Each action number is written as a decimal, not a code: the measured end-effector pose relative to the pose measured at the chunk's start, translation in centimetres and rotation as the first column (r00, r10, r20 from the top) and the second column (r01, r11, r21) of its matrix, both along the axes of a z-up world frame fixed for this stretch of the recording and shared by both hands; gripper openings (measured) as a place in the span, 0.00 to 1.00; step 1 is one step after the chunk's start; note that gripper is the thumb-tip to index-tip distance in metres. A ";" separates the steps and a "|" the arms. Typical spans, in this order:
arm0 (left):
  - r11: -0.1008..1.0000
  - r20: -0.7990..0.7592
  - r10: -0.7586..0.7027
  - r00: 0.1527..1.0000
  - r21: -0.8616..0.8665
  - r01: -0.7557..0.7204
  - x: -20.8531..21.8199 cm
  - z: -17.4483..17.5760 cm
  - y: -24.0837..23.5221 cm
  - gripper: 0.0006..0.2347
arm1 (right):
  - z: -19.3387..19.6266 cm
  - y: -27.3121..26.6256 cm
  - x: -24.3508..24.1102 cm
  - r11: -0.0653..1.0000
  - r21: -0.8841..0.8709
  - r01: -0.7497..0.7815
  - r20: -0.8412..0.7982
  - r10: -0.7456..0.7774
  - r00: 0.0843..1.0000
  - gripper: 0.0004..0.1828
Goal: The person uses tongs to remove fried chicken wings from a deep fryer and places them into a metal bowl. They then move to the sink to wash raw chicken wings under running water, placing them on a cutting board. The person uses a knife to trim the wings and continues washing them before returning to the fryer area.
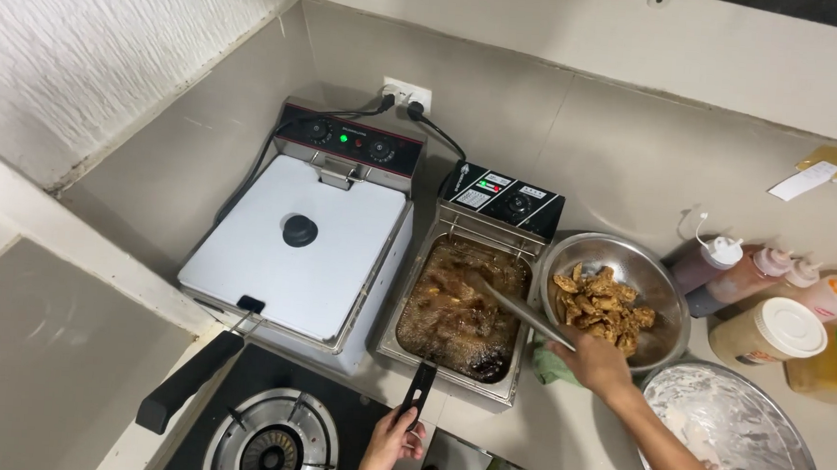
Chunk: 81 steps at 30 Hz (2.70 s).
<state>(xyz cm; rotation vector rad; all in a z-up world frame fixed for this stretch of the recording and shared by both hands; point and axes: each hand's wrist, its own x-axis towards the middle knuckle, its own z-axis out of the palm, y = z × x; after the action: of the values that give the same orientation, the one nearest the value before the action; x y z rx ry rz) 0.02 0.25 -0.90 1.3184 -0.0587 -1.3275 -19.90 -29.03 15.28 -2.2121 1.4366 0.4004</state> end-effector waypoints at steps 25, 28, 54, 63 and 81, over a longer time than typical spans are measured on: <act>0.967 0.022 -0.218 0.976 0.142 0.213 0.5 0.9 -5.1 0.10 | 6.3 1.1 -3.2 0.944 0.054 -0.324 -0.177 0.329 0.928 0.29; 0.970 0.044 -0.195 0.980 0.157 0.186 -0.2 0.9 -5.2 0.12 | 7.1 -0.6 -0.6 0.830 0.022 -0.557 -0.461 0.503 0.731 0.20; 0.991 -0.040 -0.041 0.998 0.128 0.046 -2.0 -2.2 -7.0 0.11 | 0.6 4.3 1.1 0.646 -0.163 -0.746 -0.681 0.473 0.559 0.25; 0.980 -0.005 -0.116 0.993 0.164 0.115 -1.5 -1.0 -6.5 0.11 | 6.7 1.5 2.1 0.778 -0.052 -0.627 -0.592 0.481 0.646 0.19; 0.969 -0.106 -0.135 0.985 0.193 0.154 -1.9 0.9 -6.8 0.14 | 0.4 -2.7 12.2 0.677 0.084 -0.731 -0.625 0.607 0.490 0.11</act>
<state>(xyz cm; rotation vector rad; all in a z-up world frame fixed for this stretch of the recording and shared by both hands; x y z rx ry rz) -1.93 -6.59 -0.03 1.4424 0.0450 -1.5490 -7.74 -31.73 15.72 -2.9303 0.7525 1.4266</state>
